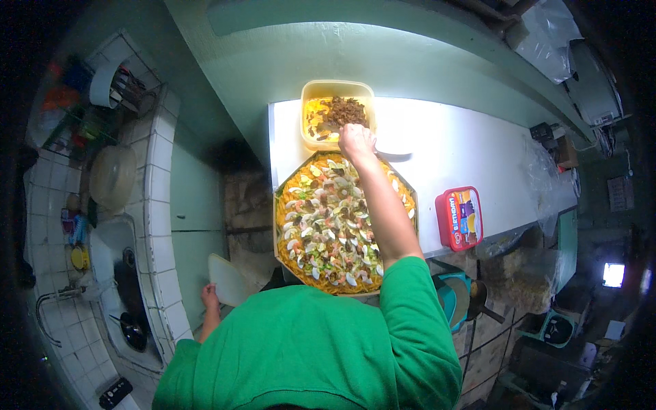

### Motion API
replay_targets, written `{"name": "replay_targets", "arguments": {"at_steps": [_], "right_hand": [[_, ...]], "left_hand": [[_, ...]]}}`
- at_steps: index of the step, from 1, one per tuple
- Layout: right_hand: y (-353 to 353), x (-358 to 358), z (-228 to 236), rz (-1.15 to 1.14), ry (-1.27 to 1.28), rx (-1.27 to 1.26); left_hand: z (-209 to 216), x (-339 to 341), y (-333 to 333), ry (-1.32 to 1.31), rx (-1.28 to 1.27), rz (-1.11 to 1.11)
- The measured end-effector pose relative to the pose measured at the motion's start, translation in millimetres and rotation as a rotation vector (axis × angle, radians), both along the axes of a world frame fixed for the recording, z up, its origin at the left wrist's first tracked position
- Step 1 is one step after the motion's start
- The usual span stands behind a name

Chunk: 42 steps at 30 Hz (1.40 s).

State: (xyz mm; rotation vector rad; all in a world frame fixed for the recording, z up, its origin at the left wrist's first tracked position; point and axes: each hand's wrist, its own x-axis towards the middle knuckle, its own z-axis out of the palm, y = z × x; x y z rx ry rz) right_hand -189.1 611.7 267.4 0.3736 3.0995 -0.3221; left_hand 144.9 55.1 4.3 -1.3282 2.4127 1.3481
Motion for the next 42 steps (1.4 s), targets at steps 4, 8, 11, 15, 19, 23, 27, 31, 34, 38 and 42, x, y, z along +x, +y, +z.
{"name": "replay_targets", "arguments": {"at_steps": [4, 8, 11, 15, 19, 23, 27, 31, 34, 38, 42], "right_hand": [[11, 17, 10, -0.005, 0.108, -0.048], [32, 32, 9, -0.003, 0.114, -0.053], [22, 18, -7, 0.107, 0.1, 0.054], [13, 5, -15, 0.083, 0.034, 0.091], [31, 39, 12, -0.009, 0.156, -0.07], [73, 125, 48, -0.001, 0.361, -0.165], [123, 228, 64, -0.133, 0.469, -0.231], [147, 319, 61, -0.267, 0.441, -0.178], [147, 369, 50, -0.318, 0.429, -0.173], [139, 398, 30, -0.396, 0.377, -0.194], [126, 389, 10, -0.335, 0.409, -0.154]], "left_hand": [[-1, 4, -5, -0.063, 0.023, -0.015], [7, -7, 5, -0.028, 0.001, -0.109], [18, -30, 17, -0.042, -0.015, -0.19], [34, -39, 34, 0.043, 0.032, -0.154], [37, -35, 34, 0.065, 0.055, -0.125], [25, -19, 22, 0.075, 0.049, -0.117], [21, -1, 19, 0.033, 0.018, -0.097], [28, 9, 21, -0.107, 0.045, -0.064], [29, 4, 23, -0.139, 0.005, -0.122], [21, -18, 27, -0.122, -0.11, -0.233], [12, -47, 34, -0.043, -0.002, -0.206]]}}
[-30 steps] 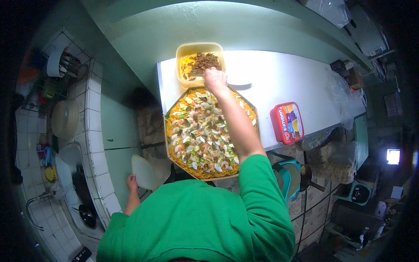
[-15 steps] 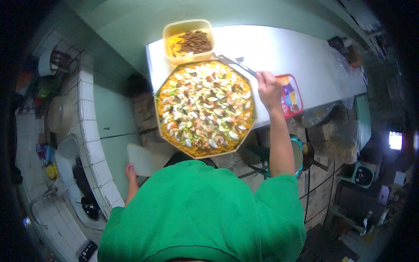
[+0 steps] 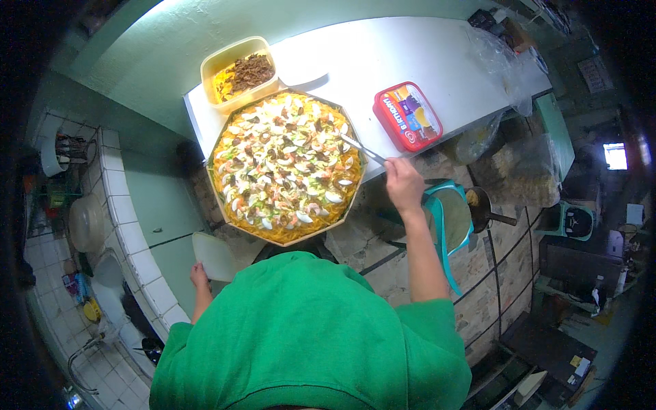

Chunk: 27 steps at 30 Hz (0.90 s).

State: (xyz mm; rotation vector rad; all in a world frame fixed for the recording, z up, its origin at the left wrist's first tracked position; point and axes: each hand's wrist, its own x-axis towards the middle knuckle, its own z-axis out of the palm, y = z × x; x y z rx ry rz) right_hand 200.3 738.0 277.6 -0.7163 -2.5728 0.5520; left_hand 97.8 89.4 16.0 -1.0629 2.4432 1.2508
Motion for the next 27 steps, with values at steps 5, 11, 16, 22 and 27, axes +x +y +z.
{"name": "replay_targets", "arguments": {"at_steps": [5, 11, 16, 22, 27], "right_hand": [[-13, -15, -14, 0.049, -0.091, 0.052], [0, -24, -1, 0.003, -0.031, -0.11], [-5, -101, 16, 0.134, 0.156, -0.357], [-48, -264, -2, 0.245, -0.136, 0.086], [-87, -357, -29, 0.324, -0.175, 0.339]], "left_hand": [[-6, -17, 13, 0.113, 0.126, 0.014], [3, -10, 24, 0.101, 0.161, 0.03], [6, 0, 22, 0.17, 0.015, 0.037], [-17, 1, 1, -0.037, 0.042, 0.078], [-23, 11, -16, -0.006, -0.095, -0.059]]}}
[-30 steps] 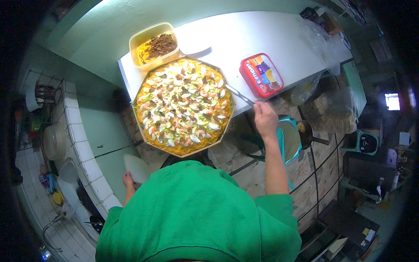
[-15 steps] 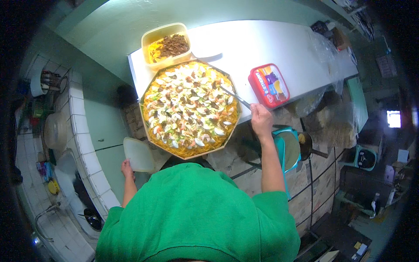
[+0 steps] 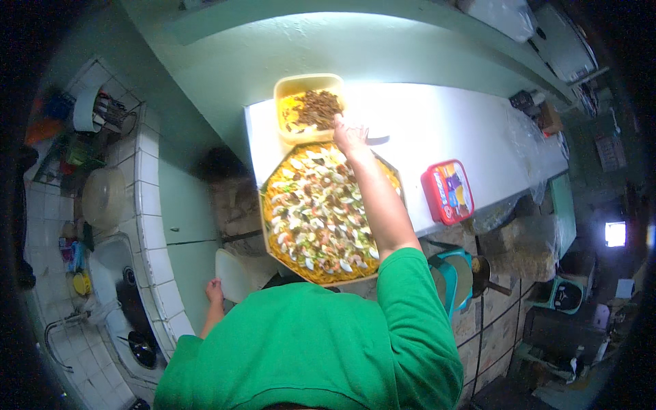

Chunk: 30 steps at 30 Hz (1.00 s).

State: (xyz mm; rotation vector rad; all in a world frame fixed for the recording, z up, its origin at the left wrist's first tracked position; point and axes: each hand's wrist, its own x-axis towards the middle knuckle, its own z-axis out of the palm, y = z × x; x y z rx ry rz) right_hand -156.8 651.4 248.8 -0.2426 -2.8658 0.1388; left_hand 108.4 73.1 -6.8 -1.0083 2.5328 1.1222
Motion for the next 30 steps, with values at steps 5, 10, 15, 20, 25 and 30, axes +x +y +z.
{"name": "replay_targets", "arguments": {"at_steps": [5, 10, 15, 20, 25, 30], "right_hand": [[-15, -37, -17, 0.133, 0.026, 0.182], [-13, -22, 7, -0.028, -0.064, 0.039], [-9, 25, 41, -0.099, 0.104, -0.127], [9, 63, 45, -0.192, 0.025, -0.139], [56, 135, 70, -0.183, 0.33, -0.198], [88, 243, 81, -0.288, 0.309, -0.207]], "left_hand": [[-4, -2, -17, 0.01, 0.065, 0.097], [-4, -7, -31, -0.064, 0.063, 0.147], [-15, -24, -38, 0.013, 0.139, 0.105], [-8, -51, -23, 0.017, 0.131, -0.019], [5, -61, -8, -0.005, 0.071, -0.041], [-2, -58, -8, 0.014, 0.142, -0.088]]}}
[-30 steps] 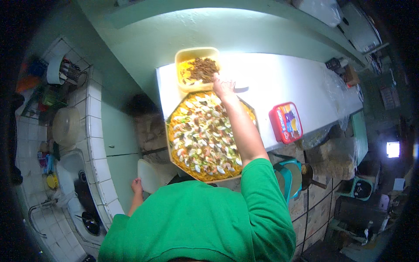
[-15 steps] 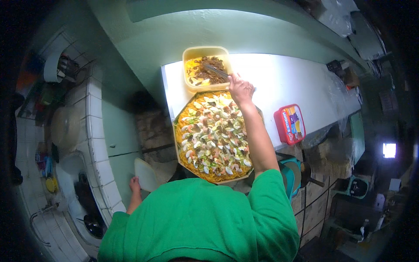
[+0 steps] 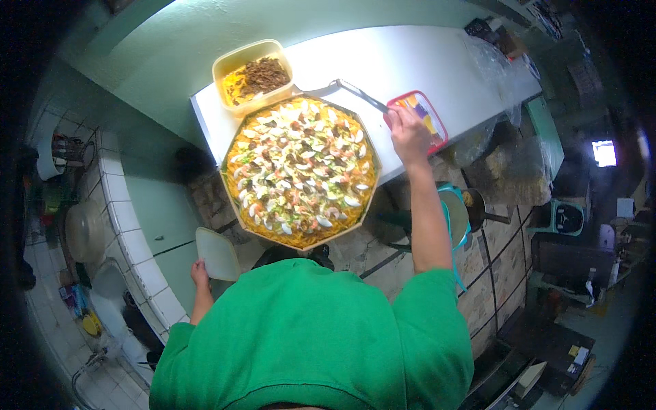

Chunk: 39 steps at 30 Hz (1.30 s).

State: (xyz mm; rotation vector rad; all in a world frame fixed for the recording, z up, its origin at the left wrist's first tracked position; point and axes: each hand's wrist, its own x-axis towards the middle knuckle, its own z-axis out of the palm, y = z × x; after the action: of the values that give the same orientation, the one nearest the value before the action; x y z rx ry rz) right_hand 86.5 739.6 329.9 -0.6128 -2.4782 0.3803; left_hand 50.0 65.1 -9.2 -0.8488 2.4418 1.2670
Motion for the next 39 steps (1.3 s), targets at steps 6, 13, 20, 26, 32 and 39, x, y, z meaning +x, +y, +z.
{"name": "replay_targets", "arguments": {"at_steps": [6, 13, 20, 26, 32, 39], "right_hand": [[-9, 111, -14, -0.067, -0.107, -0.031], [-39, 179, -21, -0.103, -0.161, -0.078], [-74, 198, -25, 0.018, -0.232, -0.156], [-67, 189, -21, -0.019, -0.155, -0.066], [-55, 161, -3, 0.014, -0.101, -0.084], [-89, 118, -26, 0.229, -0.134, -0.173]], "left_hand": [[19, 22, 15, -0.047, -0.03, 0.024], [24, 60, 16, -0.096, -0.039, 0.068], [21, 85, 10, -0.048, -0.041, 0.087], [30, 94, 13, -0.055, -0.105, 0.072], [21, 91, 10, 0.029, -0.105, 0.118], [16, 104, 7, 0.011, -0.051, 0.191]]}}
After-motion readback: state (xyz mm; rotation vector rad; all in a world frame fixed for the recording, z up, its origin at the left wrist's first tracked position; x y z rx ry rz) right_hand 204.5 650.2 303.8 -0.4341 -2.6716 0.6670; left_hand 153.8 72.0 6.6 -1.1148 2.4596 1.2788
